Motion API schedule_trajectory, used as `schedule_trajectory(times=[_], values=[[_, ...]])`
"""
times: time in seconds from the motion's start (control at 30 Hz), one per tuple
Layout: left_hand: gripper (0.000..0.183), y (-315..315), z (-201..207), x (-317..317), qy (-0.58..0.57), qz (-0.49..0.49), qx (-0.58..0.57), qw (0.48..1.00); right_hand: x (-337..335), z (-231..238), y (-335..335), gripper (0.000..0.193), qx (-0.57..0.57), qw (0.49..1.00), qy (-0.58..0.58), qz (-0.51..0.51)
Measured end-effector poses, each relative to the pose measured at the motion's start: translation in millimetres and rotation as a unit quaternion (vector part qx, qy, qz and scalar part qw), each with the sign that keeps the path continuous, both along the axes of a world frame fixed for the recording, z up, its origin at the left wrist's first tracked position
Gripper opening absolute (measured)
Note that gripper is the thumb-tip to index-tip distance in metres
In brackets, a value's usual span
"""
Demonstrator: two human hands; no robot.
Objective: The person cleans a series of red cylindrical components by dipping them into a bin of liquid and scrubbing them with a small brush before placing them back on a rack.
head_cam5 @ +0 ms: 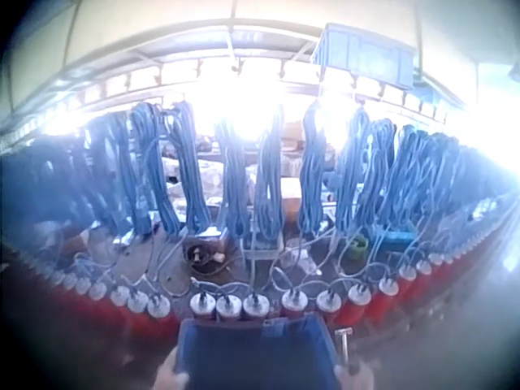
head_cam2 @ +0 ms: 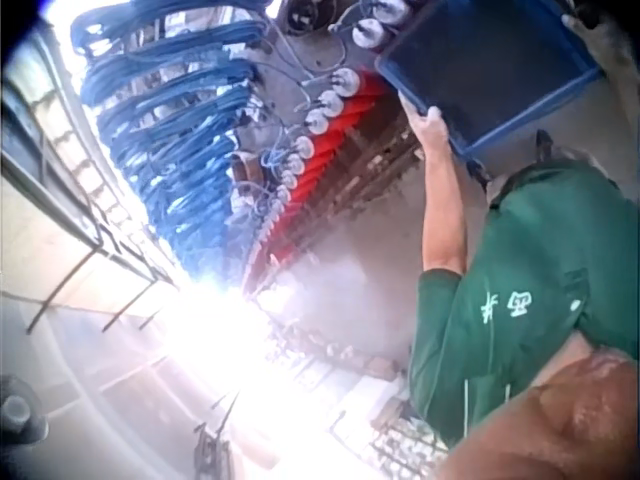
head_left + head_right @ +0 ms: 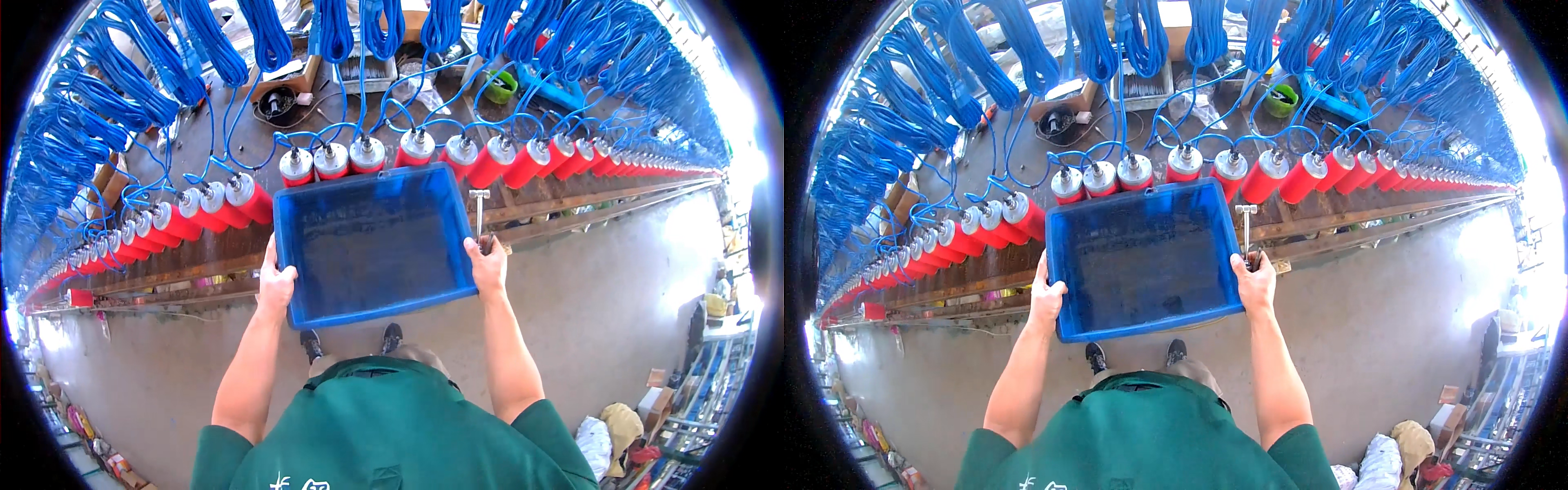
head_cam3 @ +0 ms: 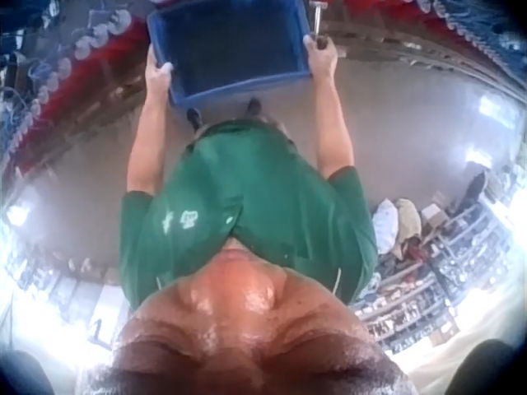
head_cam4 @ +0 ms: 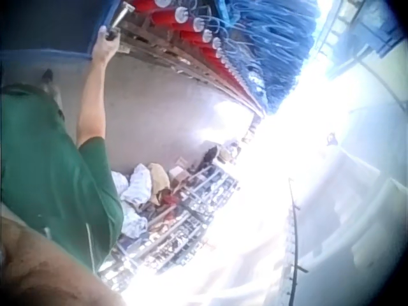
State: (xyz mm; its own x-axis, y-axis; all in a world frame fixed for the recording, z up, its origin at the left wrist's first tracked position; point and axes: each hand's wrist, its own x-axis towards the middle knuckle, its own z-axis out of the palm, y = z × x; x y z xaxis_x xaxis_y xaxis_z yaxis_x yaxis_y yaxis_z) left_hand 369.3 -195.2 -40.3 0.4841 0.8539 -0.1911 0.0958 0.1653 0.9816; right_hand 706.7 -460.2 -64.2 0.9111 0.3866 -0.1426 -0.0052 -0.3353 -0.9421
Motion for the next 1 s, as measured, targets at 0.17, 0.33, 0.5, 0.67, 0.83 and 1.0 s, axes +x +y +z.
schedule_trajectory(times=[0.17,0.33,0.5,0.67,0.83,1.0], values=[[0.094,0.2,8.0,0.8,-0.009,-0.013,-0.005,1.000,1.8,-2.9,4.0,0.036,0.023,1.000,0.004,-0.009],[0.094,-0.8,7.5,1.3,-0.027,-0.020,0.008,0.999,6.2,-7.2,3.5,0.039,0.056,0.998,0.019,-0.003],[0.094,3.1,3.5,-1.1,-0.026,-0.027,0.008,0.999,4.2,-10.7,4.1,0.039,0.065,0.998,0.013,0.004],[0.095,15.3,-8.6,-6.8,-0.016,-0.028,0.032,0.999,2.4,-15.6,6.9,0.041,0.069,0.998,0.010,0.009],[0.100,11.2,-4.1,-3.3,0.002,-0.013,0.015,1.000,4.9,-11.9,13.3,0.033,0.063,0.998,-0.026,0.019],[0.096,12.4,-6.1,1.4,0.013,-0.005,0.012,1.000,22.8,-29.4,9.6,0.026,0.049,0.997,-0.060,0.016]])
